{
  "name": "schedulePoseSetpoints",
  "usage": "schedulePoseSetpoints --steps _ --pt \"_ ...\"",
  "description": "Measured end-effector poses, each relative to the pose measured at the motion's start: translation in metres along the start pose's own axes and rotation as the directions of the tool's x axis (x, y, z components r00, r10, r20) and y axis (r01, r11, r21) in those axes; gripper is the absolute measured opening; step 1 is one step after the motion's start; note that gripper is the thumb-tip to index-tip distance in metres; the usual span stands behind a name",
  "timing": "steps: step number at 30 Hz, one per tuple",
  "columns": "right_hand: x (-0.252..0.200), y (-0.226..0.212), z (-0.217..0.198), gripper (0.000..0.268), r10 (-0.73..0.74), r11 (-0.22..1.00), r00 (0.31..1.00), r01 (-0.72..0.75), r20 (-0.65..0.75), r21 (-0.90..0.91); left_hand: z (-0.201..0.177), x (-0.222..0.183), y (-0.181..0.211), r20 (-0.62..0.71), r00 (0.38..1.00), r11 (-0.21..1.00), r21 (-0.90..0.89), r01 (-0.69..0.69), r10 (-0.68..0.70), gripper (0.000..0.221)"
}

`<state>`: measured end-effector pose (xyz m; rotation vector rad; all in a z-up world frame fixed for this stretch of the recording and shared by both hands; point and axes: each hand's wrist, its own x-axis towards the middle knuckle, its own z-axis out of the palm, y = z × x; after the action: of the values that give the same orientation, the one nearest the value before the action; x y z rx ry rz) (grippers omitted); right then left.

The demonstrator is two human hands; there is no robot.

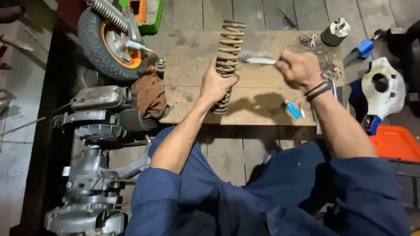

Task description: The person holds a metal coil spring on a wooden workbench and scrubs it with a wire brush. They rotate the spring to clean different sections while continuing to scrub.

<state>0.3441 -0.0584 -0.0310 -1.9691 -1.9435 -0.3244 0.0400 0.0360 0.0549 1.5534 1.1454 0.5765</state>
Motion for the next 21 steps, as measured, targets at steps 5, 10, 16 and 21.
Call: schedulePoseSetpoints --steps 5,10,16,21 --pt "0.023 -0.077 -0.016 0.049 -0.065 0.993 0.996 0.058 0.057 0.104 0.029 0.028 -0.047 0.069 0.997 0.993 -0.104 0.052 -0.045 0.019" --pt "0.014 -0.012 0.019 0.053 0.006 0.997 0.995 0.002 0.099 -0.081 -0.005 0.003 -0.013 0.008 1.000 0.997 -0.075 0.001 -0.001 0.044" --pt "0.007 -0.007 0.014 0.048 -0.004 0.997 1.000 0.002 0.029 0.081 -0.004 0.002 -0.013 0.034 0.998 0.999 -0.015 0.051 -0.051 0.050" --pt "0.033 -0.080 0.001 0.045 -0.134 0.988 0.991 0.132 0.028 0.076 0.027 0.017 -0.051 0.056 0.981 0.948 -0.273 -0.163 0.185 0.054"
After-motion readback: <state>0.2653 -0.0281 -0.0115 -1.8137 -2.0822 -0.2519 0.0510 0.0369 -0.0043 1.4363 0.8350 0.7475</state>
